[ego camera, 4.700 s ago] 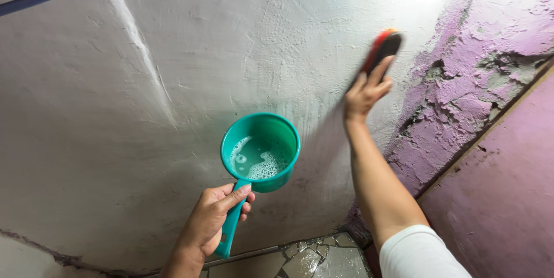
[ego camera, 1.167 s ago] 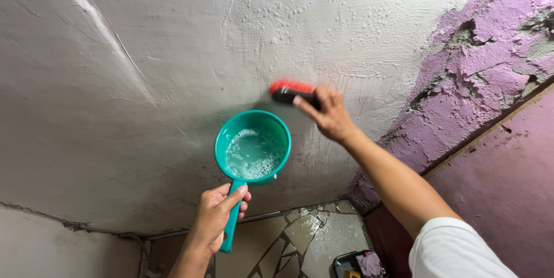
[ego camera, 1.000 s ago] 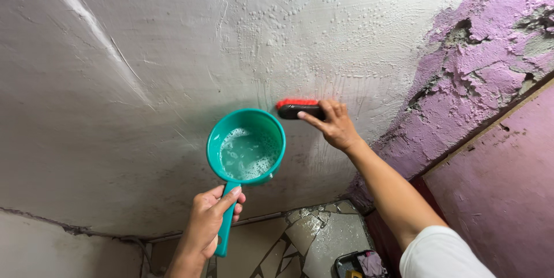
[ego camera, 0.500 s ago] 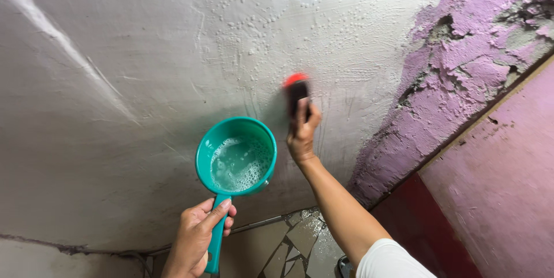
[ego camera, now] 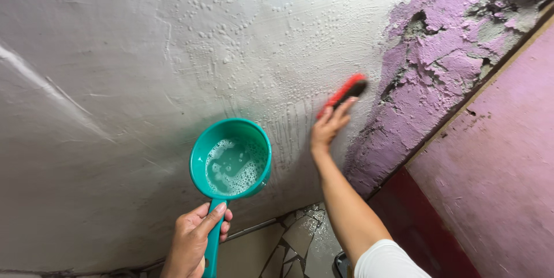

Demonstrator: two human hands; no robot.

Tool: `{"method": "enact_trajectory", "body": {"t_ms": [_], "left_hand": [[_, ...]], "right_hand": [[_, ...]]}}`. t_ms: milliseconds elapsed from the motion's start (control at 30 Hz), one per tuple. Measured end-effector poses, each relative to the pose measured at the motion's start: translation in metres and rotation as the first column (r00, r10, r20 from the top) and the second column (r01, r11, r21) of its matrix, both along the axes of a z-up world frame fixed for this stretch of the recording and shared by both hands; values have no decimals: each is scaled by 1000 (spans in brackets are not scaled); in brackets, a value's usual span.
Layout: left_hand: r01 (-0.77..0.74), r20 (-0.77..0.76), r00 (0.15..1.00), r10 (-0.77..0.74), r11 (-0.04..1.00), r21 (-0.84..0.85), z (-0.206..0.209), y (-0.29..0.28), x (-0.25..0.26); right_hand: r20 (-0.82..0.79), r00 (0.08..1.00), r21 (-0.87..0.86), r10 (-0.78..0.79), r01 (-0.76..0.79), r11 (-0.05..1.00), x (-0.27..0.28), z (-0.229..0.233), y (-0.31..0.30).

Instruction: The person prepares a cleaning solution by mixing water and liquid soap in a green cup. They then use a red scrub brush to clean a section of a white wall, repeatedly dipping the brush into the soapy water and scrubbing the surface.

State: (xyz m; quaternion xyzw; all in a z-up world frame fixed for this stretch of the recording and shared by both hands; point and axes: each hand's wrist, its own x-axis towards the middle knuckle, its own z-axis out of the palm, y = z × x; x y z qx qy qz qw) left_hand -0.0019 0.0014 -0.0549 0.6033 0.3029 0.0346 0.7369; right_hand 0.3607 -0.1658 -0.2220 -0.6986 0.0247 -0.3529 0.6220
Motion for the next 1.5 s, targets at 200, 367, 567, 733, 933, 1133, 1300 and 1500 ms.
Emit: {"method": "enact_trajectory", "body": {"t_ms": [200, 367, 567, 733, 933, 1133, 1300, 1500], "left_hand": [[61, 19, 998, -61, 998, 4, -3, -5, 15], [91, 14, 996, -92, 996, 5, -2, -11, 20], [96, 17, 995, -96, 995, 3, 5, -20, 18], [88, 14, 996, -88, 996, 3, 11, -26, 17], [94, 4, 996, -94, 996, 2, 15, -32, 14], [148, 36, 988, -147, 989, -15, 11, -40, 21], [183, 25, 983, -183, 983, -26, 11, -43, 19], [218, 38, 975, -217, 975, -34, 9, -41, 15]], "right_hand": [[370, 900, -594, 229, 39, 804, 7, 6, -49], [297, 954, -354, 38, 73, 932, 46, 13, -89], [300, 950, -250, -83, 162, 955, 29, 54, -51], [367, 923, -522, 114, 103, 847, 30, 47, -79], [219, 954, -271, -206, 262, 926, 61, 0, -90], [267, 952, -466, 153, -12, 885, 8, 53, -49], [195, 976, -480, 94, 12, 877, 31, 35, -71], [-216, 973, 218, 77, -29, 976, 62, 20, -67]]}}
